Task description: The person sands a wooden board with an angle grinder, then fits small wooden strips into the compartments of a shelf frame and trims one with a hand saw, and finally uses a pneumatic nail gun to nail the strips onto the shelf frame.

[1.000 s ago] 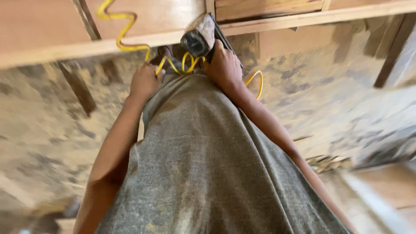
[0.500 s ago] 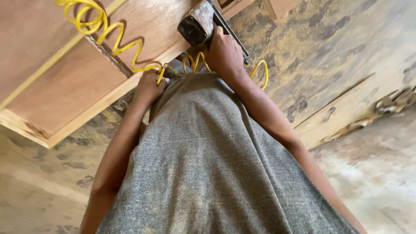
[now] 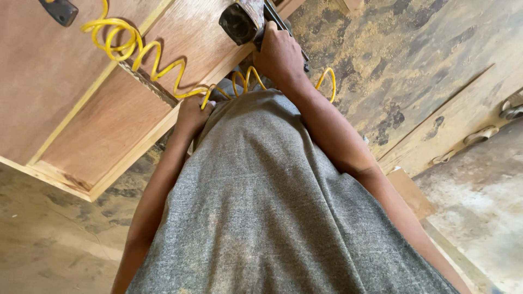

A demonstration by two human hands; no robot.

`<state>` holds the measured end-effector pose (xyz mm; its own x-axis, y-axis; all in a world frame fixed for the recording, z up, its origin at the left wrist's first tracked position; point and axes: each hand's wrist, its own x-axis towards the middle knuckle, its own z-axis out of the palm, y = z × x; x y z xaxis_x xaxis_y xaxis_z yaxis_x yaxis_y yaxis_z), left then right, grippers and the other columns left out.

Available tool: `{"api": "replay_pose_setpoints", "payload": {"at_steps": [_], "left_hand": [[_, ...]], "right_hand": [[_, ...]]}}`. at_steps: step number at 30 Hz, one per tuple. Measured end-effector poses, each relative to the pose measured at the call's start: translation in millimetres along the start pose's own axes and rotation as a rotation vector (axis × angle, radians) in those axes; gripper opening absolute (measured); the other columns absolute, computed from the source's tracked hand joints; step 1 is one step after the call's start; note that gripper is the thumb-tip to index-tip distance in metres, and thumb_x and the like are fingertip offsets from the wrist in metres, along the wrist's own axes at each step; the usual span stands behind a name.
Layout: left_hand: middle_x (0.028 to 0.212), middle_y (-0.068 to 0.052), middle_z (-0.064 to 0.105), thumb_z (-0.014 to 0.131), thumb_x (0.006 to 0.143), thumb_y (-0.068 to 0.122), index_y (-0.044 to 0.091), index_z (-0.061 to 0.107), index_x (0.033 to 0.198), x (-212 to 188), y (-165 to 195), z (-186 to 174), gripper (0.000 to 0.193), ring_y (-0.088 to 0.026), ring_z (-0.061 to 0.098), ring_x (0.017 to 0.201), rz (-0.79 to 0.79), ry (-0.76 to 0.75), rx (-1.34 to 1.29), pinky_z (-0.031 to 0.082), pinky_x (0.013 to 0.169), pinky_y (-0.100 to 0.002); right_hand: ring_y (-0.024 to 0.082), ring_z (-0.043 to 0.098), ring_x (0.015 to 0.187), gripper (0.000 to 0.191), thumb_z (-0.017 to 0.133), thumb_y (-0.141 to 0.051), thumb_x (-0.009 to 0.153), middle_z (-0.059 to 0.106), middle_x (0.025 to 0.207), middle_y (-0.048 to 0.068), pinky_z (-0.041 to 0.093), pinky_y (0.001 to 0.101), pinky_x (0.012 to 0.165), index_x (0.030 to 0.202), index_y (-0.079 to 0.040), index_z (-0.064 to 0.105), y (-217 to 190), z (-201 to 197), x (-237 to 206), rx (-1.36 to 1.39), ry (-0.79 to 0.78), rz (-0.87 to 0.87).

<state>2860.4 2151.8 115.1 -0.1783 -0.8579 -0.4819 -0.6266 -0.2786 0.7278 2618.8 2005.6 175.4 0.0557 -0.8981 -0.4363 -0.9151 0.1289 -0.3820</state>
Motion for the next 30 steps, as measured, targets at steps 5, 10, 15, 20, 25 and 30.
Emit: {"api": "replay_pose_setpoints", "payload": {"at_steps": [5, 10, 15, 20, 25, 30], "left_hand": [[0.087, -0.024, 0.068, 0.071, 0.092, 0.027, -0.002, 0.071, 0.09, 2, -3, 2, 0.03, -0.043, 0.066, 0.08, -0.046, -0.007, -0.008, 0.052, 0.074, -0.05], [0.083, -0.024, 0.067, 0.071, 0.093, 0.03, -0.002, 0.07, 0.09, -1, -3, 4, 0.032, -0.042, 0.065, 0.076, -0.12, -0.033, -0.018, 0.051, 0.073, -0.05], [0.082, -0.025, 0.067, 0.071, 0.093, 0.031, -0.003, 0.069, 0.087, 1, -10, 8, 0.034, -0.042, 0.065, 0.075, -0.131, -0.044, 0.005, 0.051, 0.071, -0.05], [0.084, -0.026, 0.066, 0.072, 0.094, 0.032, -0.003, 0.068, 0.089, 0, -16, 13, 0.036, -0.043, 0.064, 0.079, -0.114, -0.031, 0.027, 0.051, 0.073, -0.051], [0.09, -0.025, 0.068, 0.072, 0.094, 0.031, -0.001, 0.07, 0.092, -1, -11, 12, 0.032, -0.043, 0.066, 0.085, -0.141, -0.025, -0.009, 0.052, 0.078, -0.051], [0.094, -0.025, 0.07, 0.072, 0.092, 0.028, 0.001, 0.073, 0.099, -3, -6, 0, 0.027, -0.044, 0.067, 0.091, -0.082, 0.052, -0.07, 0.053, 0.081, -0.051]], "right_hand": [[0.045, 0.072, 0.088, 0.034, 0.071, -0.025, 0.089, 0.072, 0.091, 0.027, 0.057, 0.0537, 0.08, 0.108, 0.001, 0.06, 3, 0, -6, 0.026, -0.038, 0.043], [0.046, 0.071, 0.088, 0.034, 0.073, -0.021, 0.085, 0.072, 0.09, 0.027, 0.056, 0.0548, 0.079, 0.107, 0.001, 0.06, 11, -3, -18, 0.018, 0.013, 0.008], [0.042, 0.074, 0.086, 0.031, 0.071, -0.022, 0.088, 0.072, 0.091, 0.025, 0.059, 0.0512, 0.077, 0.105, 0.002, 0.059, 13, 0, -17, 0.049, -0.041, 0.05], [0.046, 0.072, 0.086, 0.032, 0.073, -0.021, 0.087, 0.071, 0.089, 0.028, 0.057, 0.0541, 0.077, 0.102, 0.003, 0.059, 9, -2, -25, 0.02, -0.058, 0.011], [0.047, 0.07, 0.087, 0.032, 0.074, -0.022, 0.085, 0.072, 0.09, 0.026, 0.055, 0.0566, 0.077, 0.105, -0.001, 0.061, 4, -11, -41, 0.038, -0.089, -0.019], [0.046, 0.068, 0.09, 0.033, 0.075, -0.026, 0.084, 0.071, 0.092, 0.026, 0.054, 0.0564, 0.079, 0.105, -0.004, 0.063, 7, -15, -42, 0.053, -0.167, -0.042]]}}
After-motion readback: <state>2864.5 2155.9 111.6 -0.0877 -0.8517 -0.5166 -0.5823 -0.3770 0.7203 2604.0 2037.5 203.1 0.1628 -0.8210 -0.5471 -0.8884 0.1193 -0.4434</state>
